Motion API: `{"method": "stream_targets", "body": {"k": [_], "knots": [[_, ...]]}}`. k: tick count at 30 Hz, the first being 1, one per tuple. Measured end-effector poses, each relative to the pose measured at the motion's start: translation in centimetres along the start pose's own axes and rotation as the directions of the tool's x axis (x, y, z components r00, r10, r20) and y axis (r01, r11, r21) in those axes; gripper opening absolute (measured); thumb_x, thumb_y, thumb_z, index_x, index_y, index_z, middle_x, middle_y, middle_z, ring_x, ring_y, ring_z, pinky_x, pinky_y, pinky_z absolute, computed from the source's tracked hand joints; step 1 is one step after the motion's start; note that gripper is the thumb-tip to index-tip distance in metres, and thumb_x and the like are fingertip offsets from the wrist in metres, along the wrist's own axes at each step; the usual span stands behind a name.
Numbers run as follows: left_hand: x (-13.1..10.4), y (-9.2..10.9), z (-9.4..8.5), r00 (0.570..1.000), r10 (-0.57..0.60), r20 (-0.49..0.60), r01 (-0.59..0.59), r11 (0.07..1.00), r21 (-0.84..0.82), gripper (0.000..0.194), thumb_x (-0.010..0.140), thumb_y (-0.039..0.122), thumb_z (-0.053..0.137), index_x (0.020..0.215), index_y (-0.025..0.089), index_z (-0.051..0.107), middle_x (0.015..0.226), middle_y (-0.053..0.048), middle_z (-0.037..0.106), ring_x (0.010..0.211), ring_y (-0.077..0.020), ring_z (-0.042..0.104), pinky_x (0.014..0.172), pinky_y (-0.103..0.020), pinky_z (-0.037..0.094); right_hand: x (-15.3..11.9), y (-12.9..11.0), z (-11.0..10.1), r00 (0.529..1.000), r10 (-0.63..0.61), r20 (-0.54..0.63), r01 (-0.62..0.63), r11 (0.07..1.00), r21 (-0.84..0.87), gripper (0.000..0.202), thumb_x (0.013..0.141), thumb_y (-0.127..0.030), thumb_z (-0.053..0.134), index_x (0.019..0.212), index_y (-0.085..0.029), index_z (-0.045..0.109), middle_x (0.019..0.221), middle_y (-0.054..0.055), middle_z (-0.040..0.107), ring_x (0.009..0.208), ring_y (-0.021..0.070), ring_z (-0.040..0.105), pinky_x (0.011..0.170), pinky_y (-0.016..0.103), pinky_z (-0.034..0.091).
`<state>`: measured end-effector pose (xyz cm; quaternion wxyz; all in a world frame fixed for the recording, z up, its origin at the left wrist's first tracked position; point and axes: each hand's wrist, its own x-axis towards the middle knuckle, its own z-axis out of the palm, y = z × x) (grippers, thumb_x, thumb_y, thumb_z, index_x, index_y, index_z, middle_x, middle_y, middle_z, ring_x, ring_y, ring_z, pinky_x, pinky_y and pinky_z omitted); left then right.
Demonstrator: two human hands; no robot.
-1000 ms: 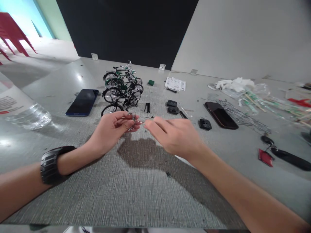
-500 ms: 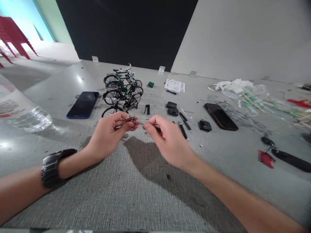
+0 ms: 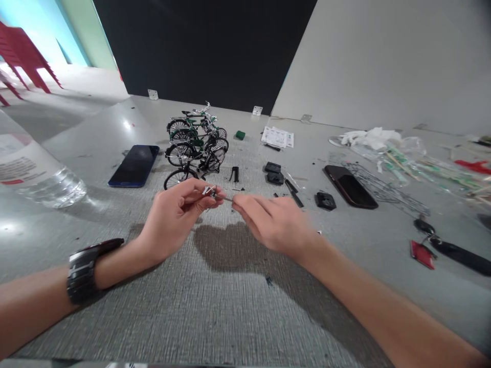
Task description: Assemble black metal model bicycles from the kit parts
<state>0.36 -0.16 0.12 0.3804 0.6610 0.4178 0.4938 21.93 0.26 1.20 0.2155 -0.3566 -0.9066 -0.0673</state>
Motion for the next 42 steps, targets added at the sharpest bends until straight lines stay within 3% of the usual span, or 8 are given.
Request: {"method": "stream_targets", "body": {"k": [3, 8, 15, 19, 22, 30, 36, 42], "knots": [[-0.2, -0.1, -0.4, 0.998, 0.057, 0.002, -0.057, 0.994, 0.098, 0.008, 0.094, 0.02, 0.065, 0.1, 0.021, 0.071, 0.103, -0.003, 0.082, 0.095, -0.0184, 0.078, 0.086, -0.028, 0.063, 0.1, -0.5, 0.2, 0.984, 0.167, 0.064, -0.178, 0.887, 0.426, 0.031, 0.108, -0.034, 0.038, 0.103, -0.017, 0.064, 0.07, 0.001, 0.061, 0.055, 0.0117, 0.048, 0.051, 0.028, 0.029], [0.0, -0.7, -1.0, 0.991, 0.127, 0.04, -0.133, 0.973, 0.188, 0.013, 0.095, 0.016, 0.063, 0.104, 0.024, 0.07, 0.104, -0.001, 0.082, 0.098, -0.0175, 0.078, 0.084, -0.025, 0.062, 0.6, -0.7, -0.1, 0.856, 0.253, 0.45, -0.516, 0.38, 0.768, 0.042, 0.107, -0.054, 0.035, 0.096, -0.022, 0.06, 0.053, -0.011, 0.021, 0.04, 0.0091, 0.021, 0.042, 0.025, 0.023], [0.4, -0.8, -0.5, 0.999, 0.04, 0.021, -0.042, 0.991, 0.128, 0.009, 0.095, 0.029, 0.065, 0.099, 0.022, 0.069, 0.102, -0.004, 0.082, 0.094, -0.0203, 0.078, 0.082, -0.029, 0.063, 0.4, -0.3, -0.2, 0.979, 0.17, 0.115, -0.197, 0.936, 0.293, 0.023, 0.106, -0.033, 0.04, 0.107, -0.017, 0.057, 0.07, -0.001, 0.058, 0.049, 0.01, 0.036, 0.048, 0.027, 0.021], [0.5, -0.2, 0.0, 0.998, -0.055, 0.024, 0.055, 0.998, 0.021, 0.005, 0.093, 0.025, 0.065, 0.095, 0.02, 0.067, 0.095, -0.004, 0.082, 0.09, -0.0201, 0.079, 0.081, -0.029, 0.064, 0.1, -0.1, -0.1, 0.997, 0.054, 0.053, -0.051, 0.997, -0.054, 0.028, 0.107, -0.029, 0.037, 0.095, -0.02, 0.061, 0.076, 0.002, 0.061, 0.05, 0.0109, 0.03, 0.049, 0.031, 0.016], [0.2, -0.1, -0.1, 0.996, -0.08, 0.03, 0.078, 0.996, 0.038, 0.006, 0.093, 0.027, 0.066, 0.094, 0.021, 0.067, 0.095, -0.004, 0.082, 0.089, -0.0211, 0.079, 0.081, -0.03, 0.064, -0.1, -0.4, 0.1, 0.991, 0.112, 0.077, -0.118, 0.989, 0.085, 0.031, 0.107, -0.035, 0.034, 0.093, -0.02, 0.057, 0.066, -0.001, 0.053, 0.048, 0.0107, 0.028, 0.049, 0.031, 0.015], [0.2, -0.8, -0.8, 0.997, -0.045, 0.056, 0.035, 0.984, 0.172, 0.015, 0.095, 0.036, 0.065, 0.101, 0.023, 0.07, 0.101, -0.005, 0.081, 0.095, -0.0233, 0.078, 0.083, -0.032, 0.062, 0.6, -1.2, 0.8, 0.828, 0.306, 0.471, -0.553, 0.299, 0.778, 0.037, 0.105, -0.056, 0.038, 0.093, -0.024, 0.051, 0.052, -0.013, 0.023, 0.039, 0.0089, 0.024, 0.042, 0.025, 0.025], [1.1, -1.0, -0.1, 0.991, -0.132, 0.026, 0.134, 0.989, -0.056, 0.014, 0.093, 0.031, 0.067, 0.098, 0.017, 0.068, 0.102, -0.008, 0.08, 0.099, -0.0222, 0.077, 0.091, -0.035, 0.062, 0.9, 0.7, -0.3, 0.812, 0.48, 0.332, -0.577, 0.568, 0.587, 0.034, 0.106, -0.045, 0.039, 0.089, -0.021, 0.057, 0.063, -0.005, 0.047, 0.05, 0.0104, 0.04, 0.049, 0.027, 0.03], [0.9, -0.9, 0.0, 0.983, -0.179, 0.049, 0.183, 0.978, -0.104, 0.014, 0.091, 0.029, 0.069, 0.095, 0.015, 0.066, 0.101, -0.011, 0.079, 0.096, -0.0221, 0.077, 0.089, -0.035, 0.064, 0.2, 6.3, -0.1, 0.844, 0.532, 0.07, -0.529, 0.847, -0.059, 0.023, 0.097, -0.029, 0.054, 0.085, -0.017, 0.07, 0.088, 0.009, 0.065, 0.074, 0.0183, 0.057, 0.064, 0.032, 0.038]]}}
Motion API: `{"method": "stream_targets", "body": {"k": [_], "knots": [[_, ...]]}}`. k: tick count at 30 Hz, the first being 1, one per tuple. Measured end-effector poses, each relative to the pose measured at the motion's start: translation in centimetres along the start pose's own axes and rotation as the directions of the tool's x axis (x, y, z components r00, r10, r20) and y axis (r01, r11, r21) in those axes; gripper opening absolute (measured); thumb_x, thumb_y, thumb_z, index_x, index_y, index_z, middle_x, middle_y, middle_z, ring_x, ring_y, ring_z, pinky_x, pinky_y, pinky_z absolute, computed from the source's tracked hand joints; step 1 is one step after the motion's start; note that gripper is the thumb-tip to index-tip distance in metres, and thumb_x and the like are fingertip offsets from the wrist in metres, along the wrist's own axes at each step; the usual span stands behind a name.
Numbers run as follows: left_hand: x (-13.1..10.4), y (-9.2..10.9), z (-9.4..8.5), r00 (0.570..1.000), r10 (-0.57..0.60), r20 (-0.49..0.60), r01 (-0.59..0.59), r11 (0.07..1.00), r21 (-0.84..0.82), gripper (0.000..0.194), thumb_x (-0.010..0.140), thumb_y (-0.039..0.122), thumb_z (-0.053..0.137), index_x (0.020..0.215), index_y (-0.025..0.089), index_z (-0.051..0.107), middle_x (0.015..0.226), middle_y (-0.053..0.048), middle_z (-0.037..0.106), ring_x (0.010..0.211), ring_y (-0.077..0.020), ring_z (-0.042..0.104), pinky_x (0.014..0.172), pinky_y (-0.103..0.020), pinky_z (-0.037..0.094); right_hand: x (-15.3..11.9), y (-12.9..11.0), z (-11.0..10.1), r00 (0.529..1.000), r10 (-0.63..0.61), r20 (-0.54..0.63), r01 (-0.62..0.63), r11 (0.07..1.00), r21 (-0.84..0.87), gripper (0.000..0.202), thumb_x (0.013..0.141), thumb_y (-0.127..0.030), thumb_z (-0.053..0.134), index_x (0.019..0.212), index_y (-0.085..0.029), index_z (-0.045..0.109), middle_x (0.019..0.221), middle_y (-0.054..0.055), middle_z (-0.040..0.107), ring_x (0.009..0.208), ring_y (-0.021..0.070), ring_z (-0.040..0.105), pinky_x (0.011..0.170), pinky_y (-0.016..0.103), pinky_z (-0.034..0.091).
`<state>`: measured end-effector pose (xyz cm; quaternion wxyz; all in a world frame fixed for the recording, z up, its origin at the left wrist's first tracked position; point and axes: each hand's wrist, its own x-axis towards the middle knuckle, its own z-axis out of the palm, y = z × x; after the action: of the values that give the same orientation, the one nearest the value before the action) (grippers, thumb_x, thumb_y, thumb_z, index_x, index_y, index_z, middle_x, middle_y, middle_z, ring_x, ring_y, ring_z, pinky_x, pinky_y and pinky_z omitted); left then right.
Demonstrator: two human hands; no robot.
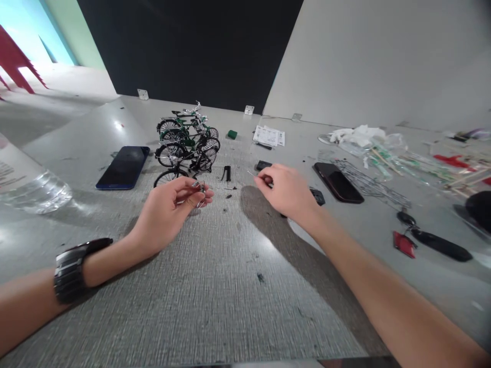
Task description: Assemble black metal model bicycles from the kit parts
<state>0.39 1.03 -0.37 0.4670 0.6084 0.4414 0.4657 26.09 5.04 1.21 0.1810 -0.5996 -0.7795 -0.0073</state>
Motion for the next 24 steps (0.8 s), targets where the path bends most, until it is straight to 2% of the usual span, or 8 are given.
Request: {"method": "stream_targets", "body": {"k": [3, 6, 8, 10, 12, 15, 19, 24], "knots": [[-0.1, 0.0, 0.1, 1.0, -0.005, 0.008, 0.005, 1.0, 0.009, 0.014, 0.091, 0.029, 0.069, 0.094, 0.016, 0.066, 0.101, -0.011, 0.08, 0.097, -0.022, 0.077, 0.089, -0.035, 0.064, 0.8, 1.2, -0.2, 0.993, 0.055, 0.1, -0.049, 0.997, -0.061, 0.025, 0.096, -0.034, 0.058, 0.09, -0.016, 0.074, 0.089, 0.01, 0.071, 0.076, 0.0207, 0.062, 0.064, 0.033, 0.04], [-0.1, 0.0, 0.1, 1.0, -0.007, 0.01, 0.007, 1.0, 0.0, 0.014, 0.091, 0.03, 0.069, 0.092, 0.017, 0.065, 0.102, -0.01, 0.08, 0.097, -0.0228, 0.077, 0.09, -0.036, 0.064, 1.1, 2.3, -1.5, 0.987, 0.132, 0.096, -0.123, 0.988, -0.091, 0.032, 0.099, -0.041, 0.055, 0.093, -0.016, 0.075, 0.082, 0.011, 0.073, 0.068, 0.0204, 0.062, 0.062, 0.034, 0.041], [-0.1, 0.0, 0.1, 1.0, -0.008, 0.009, 0.008, 1.0, 0.015, 0.013, 0.091, 0.03, 0.068, 0.092, 0.017, 0.065, 0.102, -0.01, 0.08, 0.097, -0.0233, 0.077, 0.09, -0.037, 0.064, 1.2, 3.4, -2.6, 0.977, 0.193, 0.087, -0.177, 0.97, -0.165, 0.032, 0.1, -0.039, 0.053, 0.093, -0.016, 0.075, 0.075, 0.011, 0.072, 0.066, 0.022, 0.063, 0.06, 0.034, 0.041], [-0.1, 0.0, 0.1, 1.0, -0.003, 0.01, 0.002, 0.999, 0.033, 0.012, 0.091, 0.03, 0.068, 0.092, 0.018, 0.066, 0.102, -0.01, 0.08, 0.097, -0.0236, 0.078, 0.09, -0.037, 0.065, 1.2, 4.5, -3.3, 0.946, 0.304, 0.116, -0.269, 0.931, -0.246, 0.029, 0.098, -0.037, 0.056, 0.093, -0.016, 0.075, 0.075, 0.013, 0.072, 0.072, 0.0259, 0.066, 0.06, 0.035, 0.041], [-0.1, 0.1, 0.0, 1.0, 0.003, 0.012, -0.004, 0.999, 0.035, 0.012, 0.091, 0.03, 0.068, 0.092, 0.018, 0.066, 0.102, -0.01, 0.08, 0.097, -0.0238, 0.078, 0.089, -0.037, 0.065, 1.1, 5.2, -3.4, 0.904, 0.387, 0.184, -0.337, 0.907, -0.254, 0.026, 0.095, -0.038, 0.062, 0.096, -0.017, 0.076, 0.081, 0.015, 0.074, 0.078, 0.0283, 0.068, 0.061, 0.035, 0.043], [-0.1, 0.1, 0.0, 1.0, 0.005, 0.008, -0.005, 0.999, 0.039, 0.012, 0.091, 0.029, 0.068, 0.093, 0.018, 0.067, 0.103, -0.01, 0.08, 0.096, -0.0236, 0.078, 0.088, -0.036, 0.065, 1.1, 5.6, -2.8, 0.89, 0.376, 0.257, -0.325, 0.919, -0.222, 0.026, 0.091, -0.04, 0.066, 0.096, -0.016, 0.076, 0.085, 0.015, 0.076, 0.079, 0.0287, 0.069, 0.064, 0.036, 0.046], [-0.1, 0.3, 0.0, 1.0, 0.0, 0.008, -0.001, 0.998, 0.07, 0.01, 0.092, 0.027, 0.067, 0.094, 0.018, 0.068, 0.101, -0.01, 0.081, 0.096, -0.0237, 0.078, 0.086, -0.035, 0.066, 1.1, 6.0, -1.9, 0.909, 0.33, 0.256, -0.263, 0.929, -0.261, 0.026, 0.094, -0.033, 0.061, 0.092, -0.013, 0.077, 0.081, 0.019, 0.074, 0.077, 0.0287, 0.07, 0.065, 0.036, 0.046], [-0.1, 0.2, 0.1, 1.0, 0.002, 0.005, -0.002, 0.998, 0.068, 0.01, 0.092, 0.028, 0.067, 0.093, 0.018, 0.067, 0.101, -0.01, 0.081, 0.095, -0.0239, 0.078, 0.086, -0.035, 0.066, 1.1, 6.7, -1.4, 0.896, 0.351, 0.272, -0.273, 0.919, -0.286, 0.027, 0.094, -0.032, 0.059, 0.091, -0.012, 0.078, 0.079, 0.02, 0.074, 0.073, 0.0285, 0.069, 0.064, 0.036, 0.045]]}}
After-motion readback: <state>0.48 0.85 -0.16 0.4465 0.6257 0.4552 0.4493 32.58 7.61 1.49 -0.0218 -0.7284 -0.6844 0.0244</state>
